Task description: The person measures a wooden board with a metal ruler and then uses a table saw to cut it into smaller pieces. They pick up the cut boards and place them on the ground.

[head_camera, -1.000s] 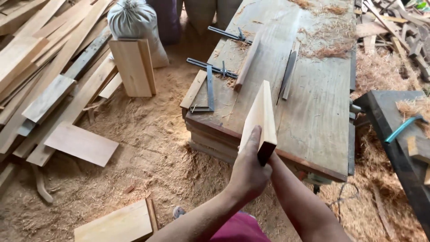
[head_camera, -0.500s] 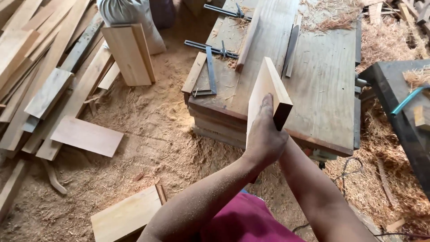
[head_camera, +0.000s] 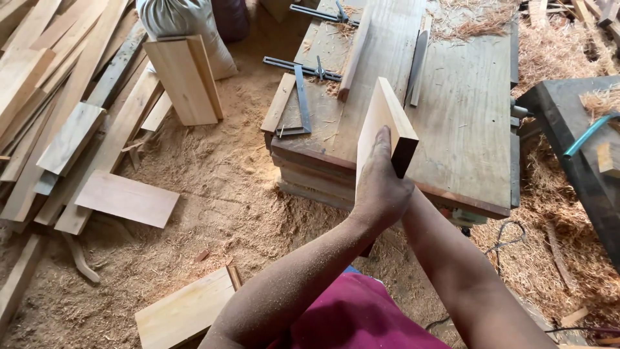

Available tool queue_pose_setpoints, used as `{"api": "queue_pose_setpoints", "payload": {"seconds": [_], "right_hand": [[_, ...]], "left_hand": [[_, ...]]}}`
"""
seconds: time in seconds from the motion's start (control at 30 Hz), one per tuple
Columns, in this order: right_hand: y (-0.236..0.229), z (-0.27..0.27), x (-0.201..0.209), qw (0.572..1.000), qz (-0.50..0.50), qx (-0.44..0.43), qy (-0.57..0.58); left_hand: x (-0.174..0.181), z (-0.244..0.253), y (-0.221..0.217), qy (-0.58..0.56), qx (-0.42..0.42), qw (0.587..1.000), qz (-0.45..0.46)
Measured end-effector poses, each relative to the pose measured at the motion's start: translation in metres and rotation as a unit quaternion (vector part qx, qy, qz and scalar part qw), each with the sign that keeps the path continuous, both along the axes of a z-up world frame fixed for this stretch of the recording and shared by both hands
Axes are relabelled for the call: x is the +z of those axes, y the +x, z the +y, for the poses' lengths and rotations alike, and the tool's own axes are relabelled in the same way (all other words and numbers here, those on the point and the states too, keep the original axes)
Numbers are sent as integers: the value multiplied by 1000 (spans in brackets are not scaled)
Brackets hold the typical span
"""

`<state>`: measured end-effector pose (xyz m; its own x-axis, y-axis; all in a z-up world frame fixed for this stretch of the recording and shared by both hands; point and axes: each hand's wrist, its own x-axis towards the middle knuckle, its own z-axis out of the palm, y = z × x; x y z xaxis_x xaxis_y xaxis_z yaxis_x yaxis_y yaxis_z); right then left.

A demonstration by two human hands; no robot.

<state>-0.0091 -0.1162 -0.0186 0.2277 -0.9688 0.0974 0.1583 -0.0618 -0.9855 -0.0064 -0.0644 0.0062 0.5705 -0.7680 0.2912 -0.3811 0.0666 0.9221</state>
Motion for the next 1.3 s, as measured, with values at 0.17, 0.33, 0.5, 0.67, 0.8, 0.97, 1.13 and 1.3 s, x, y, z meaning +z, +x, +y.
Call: {"api": "queue_pose_setpoints", "payload": {"seconds": [0.17, 0.33, 0.5, 0.67, 0.8, 0.97, 1.13, 1.3], "right_hand": [[-21, -70, -116, 994, 34, 86, -62], [-30, -26, -96, 937, 16, 204, 283], [-47, -73, -185, 839, -228, 280, 407], [-59, -74, -157, 861, -211, 254, 388], [-61, -41, -95, 881, -206, 219, 366], [-59, -33, -124, 871, -285, 157, 368], [-61, -27, -96, 894, -307, 158, 285], [-62, -24, -108, 892, -320, 168, 272]], "left_hand": [[-3, 3, -1, -8, 2, 1000, -3], [25, 33, 9, 50, 11, 944, 327], [0, 49, 47, -154, 98, 873, 451], [-1, 54, 62, -158, 143, 829, 518], [-22, 64, 76, -149, 140, 830, 519], [-2, 73, 76, -112, 131, 826, 537], [14, 69, 80, -114, 114, 819, 550], [-1, 69, 91, -118, 102, 824, 545]]}}
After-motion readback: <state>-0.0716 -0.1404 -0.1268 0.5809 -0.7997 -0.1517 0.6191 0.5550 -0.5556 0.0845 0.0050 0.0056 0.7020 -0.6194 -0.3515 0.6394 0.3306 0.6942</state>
